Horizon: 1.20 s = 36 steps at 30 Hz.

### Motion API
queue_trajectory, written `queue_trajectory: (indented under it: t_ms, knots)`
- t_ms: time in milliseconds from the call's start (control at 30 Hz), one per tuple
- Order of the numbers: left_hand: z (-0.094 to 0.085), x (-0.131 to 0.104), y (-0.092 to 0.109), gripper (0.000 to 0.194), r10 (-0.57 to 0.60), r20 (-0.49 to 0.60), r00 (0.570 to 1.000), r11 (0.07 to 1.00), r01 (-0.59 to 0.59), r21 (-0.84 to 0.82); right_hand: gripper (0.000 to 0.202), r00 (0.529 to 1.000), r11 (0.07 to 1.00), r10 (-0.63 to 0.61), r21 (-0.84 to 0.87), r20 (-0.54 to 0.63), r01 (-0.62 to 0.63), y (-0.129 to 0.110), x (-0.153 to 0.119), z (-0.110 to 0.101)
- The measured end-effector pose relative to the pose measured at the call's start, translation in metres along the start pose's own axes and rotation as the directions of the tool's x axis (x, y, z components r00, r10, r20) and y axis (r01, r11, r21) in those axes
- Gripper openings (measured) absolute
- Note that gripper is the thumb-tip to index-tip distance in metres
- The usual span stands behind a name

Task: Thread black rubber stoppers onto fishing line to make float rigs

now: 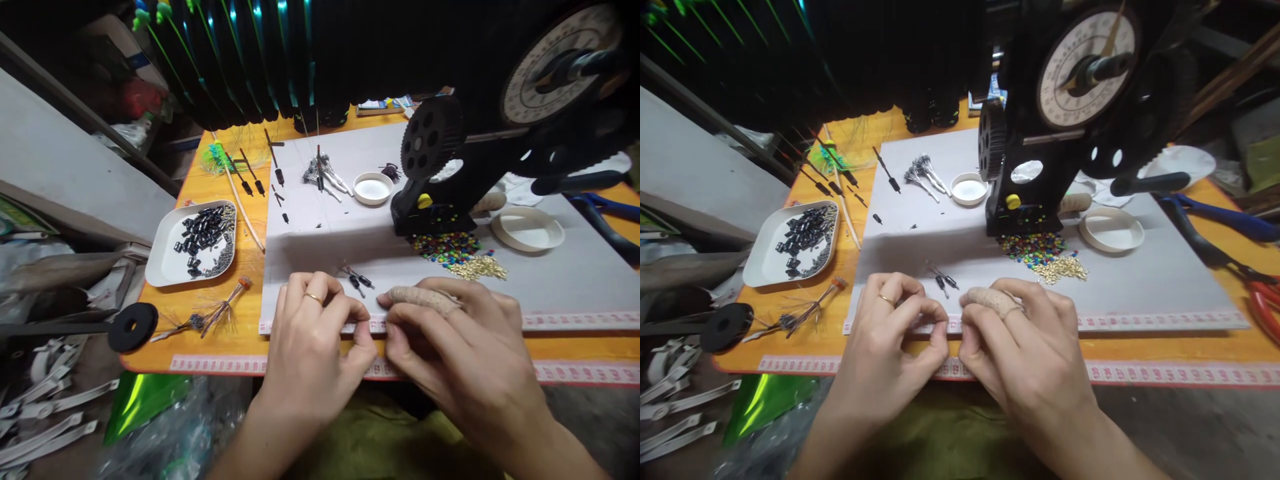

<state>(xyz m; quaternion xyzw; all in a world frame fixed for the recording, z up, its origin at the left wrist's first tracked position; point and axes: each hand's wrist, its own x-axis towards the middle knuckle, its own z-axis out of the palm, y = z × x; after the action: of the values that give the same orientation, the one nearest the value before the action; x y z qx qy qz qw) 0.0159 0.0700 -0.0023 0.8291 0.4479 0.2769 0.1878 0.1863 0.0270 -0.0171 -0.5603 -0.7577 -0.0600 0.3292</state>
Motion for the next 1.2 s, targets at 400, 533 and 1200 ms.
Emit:
queue_trajectory:
  t_ms: [400,533,1200]
  knots:
    - [-0.002,0.002,-0.001,0.008,0.006,0.035,0.999,1.0,-0.006,-0.018,0.014,0.995,0.989,0.083,0.116,0.048,-0.088,0.006,-0.003,-0.001]
    - [0.001,0.002,-0.001,0.009,0.02,0.011,1.0,1.0,-0.019,-0.024,0.014,0.994,0.989,0.09,0.113,0.062,-0.097,0.011,-0.005,-0.005]
    - [0.005,0.001,-0.002,0.012,0.044,-0.049,0.998,0.999,-0.043,0.005,0.017,0.988,0.968,0.132,0.205,0.084,-0.147,0.02,-0.01,-0.015]
